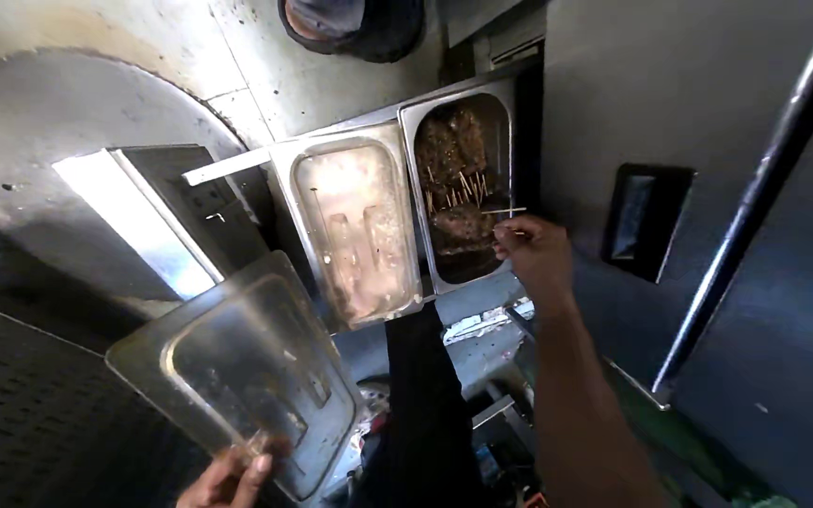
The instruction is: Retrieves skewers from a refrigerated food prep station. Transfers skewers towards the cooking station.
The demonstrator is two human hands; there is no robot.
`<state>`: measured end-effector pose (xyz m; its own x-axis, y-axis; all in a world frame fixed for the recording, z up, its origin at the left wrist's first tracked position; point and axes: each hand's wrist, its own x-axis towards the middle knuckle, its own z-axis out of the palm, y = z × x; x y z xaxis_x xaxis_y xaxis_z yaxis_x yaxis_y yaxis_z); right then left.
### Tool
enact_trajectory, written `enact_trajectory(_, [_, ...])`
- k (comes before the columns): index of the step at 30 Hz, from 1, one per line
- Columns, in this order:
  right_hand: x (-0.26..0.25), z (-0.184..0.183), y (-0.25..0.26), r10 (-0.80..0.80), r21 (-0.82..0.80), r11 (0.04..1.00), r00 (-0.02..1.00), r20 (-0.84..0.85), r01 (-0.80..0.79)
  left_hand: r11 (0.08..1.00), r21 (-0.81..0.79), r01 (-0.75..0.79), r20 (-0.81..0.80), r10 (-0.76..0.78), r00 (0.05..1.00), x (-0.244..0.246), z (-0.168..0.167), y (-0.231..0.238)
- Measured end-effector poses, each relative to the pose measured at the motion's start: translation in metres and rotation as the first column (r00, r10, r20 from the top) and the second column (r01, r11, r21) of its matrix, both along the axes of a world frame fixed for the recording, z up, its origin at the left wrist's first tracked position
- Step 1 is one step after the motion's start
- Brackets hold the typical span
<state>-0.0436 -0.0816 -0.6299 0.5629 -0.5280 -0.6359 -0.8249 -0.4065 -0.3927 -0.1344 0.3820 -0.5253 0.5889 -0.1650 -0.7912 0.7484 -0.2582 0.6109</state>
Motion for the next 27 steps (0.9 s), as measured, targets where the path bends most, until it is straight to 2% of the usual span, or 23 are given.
enact_trajectory(3, [-0.027, 0.007, 0.009, 0.015, -0.056, 0.998, 0.984, 0.177, -0.005, 1.000, 0.003, 0.003, -0.024, -0.003, 1.000, 0.005, 0.001, 0.003])
enact_trajectory(5, [-0.045, 0.016, 0.012, 0.013, -0.081, 0.997, 0.957, 0.291, 0.011, 0.999, -0.050, -0.007, -0.056, 0.004, 0.998, 0.017, -0.006, -0.001])
enact_trajectory(8, [-0.064, 0.058, 0.016, 0.042, -0.104, 0.995, 0.925, 0.379, -0.002, 0.992, -0.114, 0.052, -0.042, -0.057, 0.998, 0.044, -0.041, -0.028])
enact_trajectory(11, [-0.079, 0.110, 0.009, 0.089, -0.097, 0.994, 0.897, 0.433, -0.052, 0.965, -0.212, 0.151, -0.048, -0.165, 0.985, 0.084, -0.089, -0.087])
enact_trajectory(14, [-0.093, 0.153, 0.001, 0.050, -0.021, 0.999, 0.901, 0.431, -0.046, 0.921, -0.289, 0.263, -0.118, -0.307, 0.944, 0.127, -0.129, -0.165])
enact_trajectory(17, [-0.106, 0.167, -0.008, 0.002, 0.111, 0.992, 0.905, 0.425, -0.054, 0.890, -0.326, 0.320, -0.054, -0.356, 0.933, 0.151, -0.167, -0.238])
enact_trajectory(19, [-0.114, 0.167, -0.013, -0.023, 0.174, 0.983, 0.906, 0.424, -0.056, 0.897, -0.288, 0.336, -0.031, -0.359, 0.933, 0.154, -0.179, -0.273])
enact_trajectory(22, [-0.122, 0.167, -0.016, -0.031, 0.230, 0.970, 0.905, 0.425, -0.075, 0.895, -0.259, 0.362, 0.054, -0.361, 0.931, 0.150, -0.156, -0.283])
enact_trajectory(24, [-0.123, 0.170, -0.015, -0.063, 0.275, 0.960, 0.908, 0.415, -0.059, 0.906, -0.192, 0.376, 0.170, -0.347, 0.922, 0.150, -0.119, -0.265])
enact_trajectory(27, [-0.124, 0.168, -0.015, -0.096, 0.289, 0.957, 0.911, 0.401, -0.027, 0.907, 0.003, 0.421, 0.313, -0.400, 0.861, 0.166, -0.058, -0.230])
